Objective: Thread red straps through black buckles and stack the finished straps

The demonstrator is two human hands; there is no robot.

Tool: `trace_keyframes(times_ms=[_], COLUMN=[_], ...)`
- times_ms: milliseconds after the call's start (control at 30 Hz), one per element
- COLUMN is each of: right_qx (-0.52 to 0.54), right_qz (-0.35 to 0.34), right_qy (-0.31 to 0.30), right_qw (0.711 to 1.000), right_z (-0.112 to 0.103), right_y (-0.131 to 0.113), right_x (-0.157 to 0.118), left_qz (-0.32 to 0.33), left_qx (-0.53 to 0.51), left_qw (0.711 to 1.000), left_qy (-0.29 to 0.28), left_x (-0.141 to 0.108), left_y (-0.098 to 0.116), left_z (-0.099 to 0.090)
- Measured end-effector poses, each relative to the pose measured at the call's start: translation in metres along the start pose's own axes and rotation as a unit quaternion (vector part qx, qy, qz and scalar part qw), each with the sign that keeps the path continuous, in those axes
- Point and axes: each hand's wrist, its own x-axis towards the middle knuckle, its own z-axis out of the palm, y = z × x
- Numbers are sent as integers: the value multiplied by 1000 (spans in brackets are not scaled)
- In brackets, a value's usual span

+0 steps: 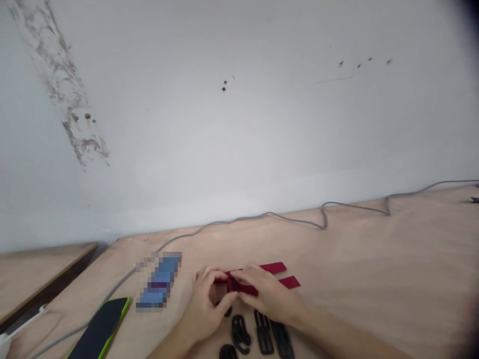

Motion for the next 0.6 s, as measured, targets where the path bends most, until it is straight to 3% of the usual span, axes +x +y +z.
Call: trace_keyframes(times_ms=[233,367,467,600], right_qx=[5,-27,-51,-58], right_qz=[-19,42,82,82], right_qy=[11,-2,-30,-80], right_qw=[1000,999,995,992], right_z=[4,0,-13,-28], right_y=[-9,-4,1,2], right_x=[4,3,3,3], left_qz=[-47,-125,-160,-178], left_qx=[-115,-239,-271,-307], left_qw=[992,963,948,932], left_qy=[-34,26,56,73], left_x=[0,4,8,9], left_y=[12,3,-10,-15], left_z=[9,8,3,1])
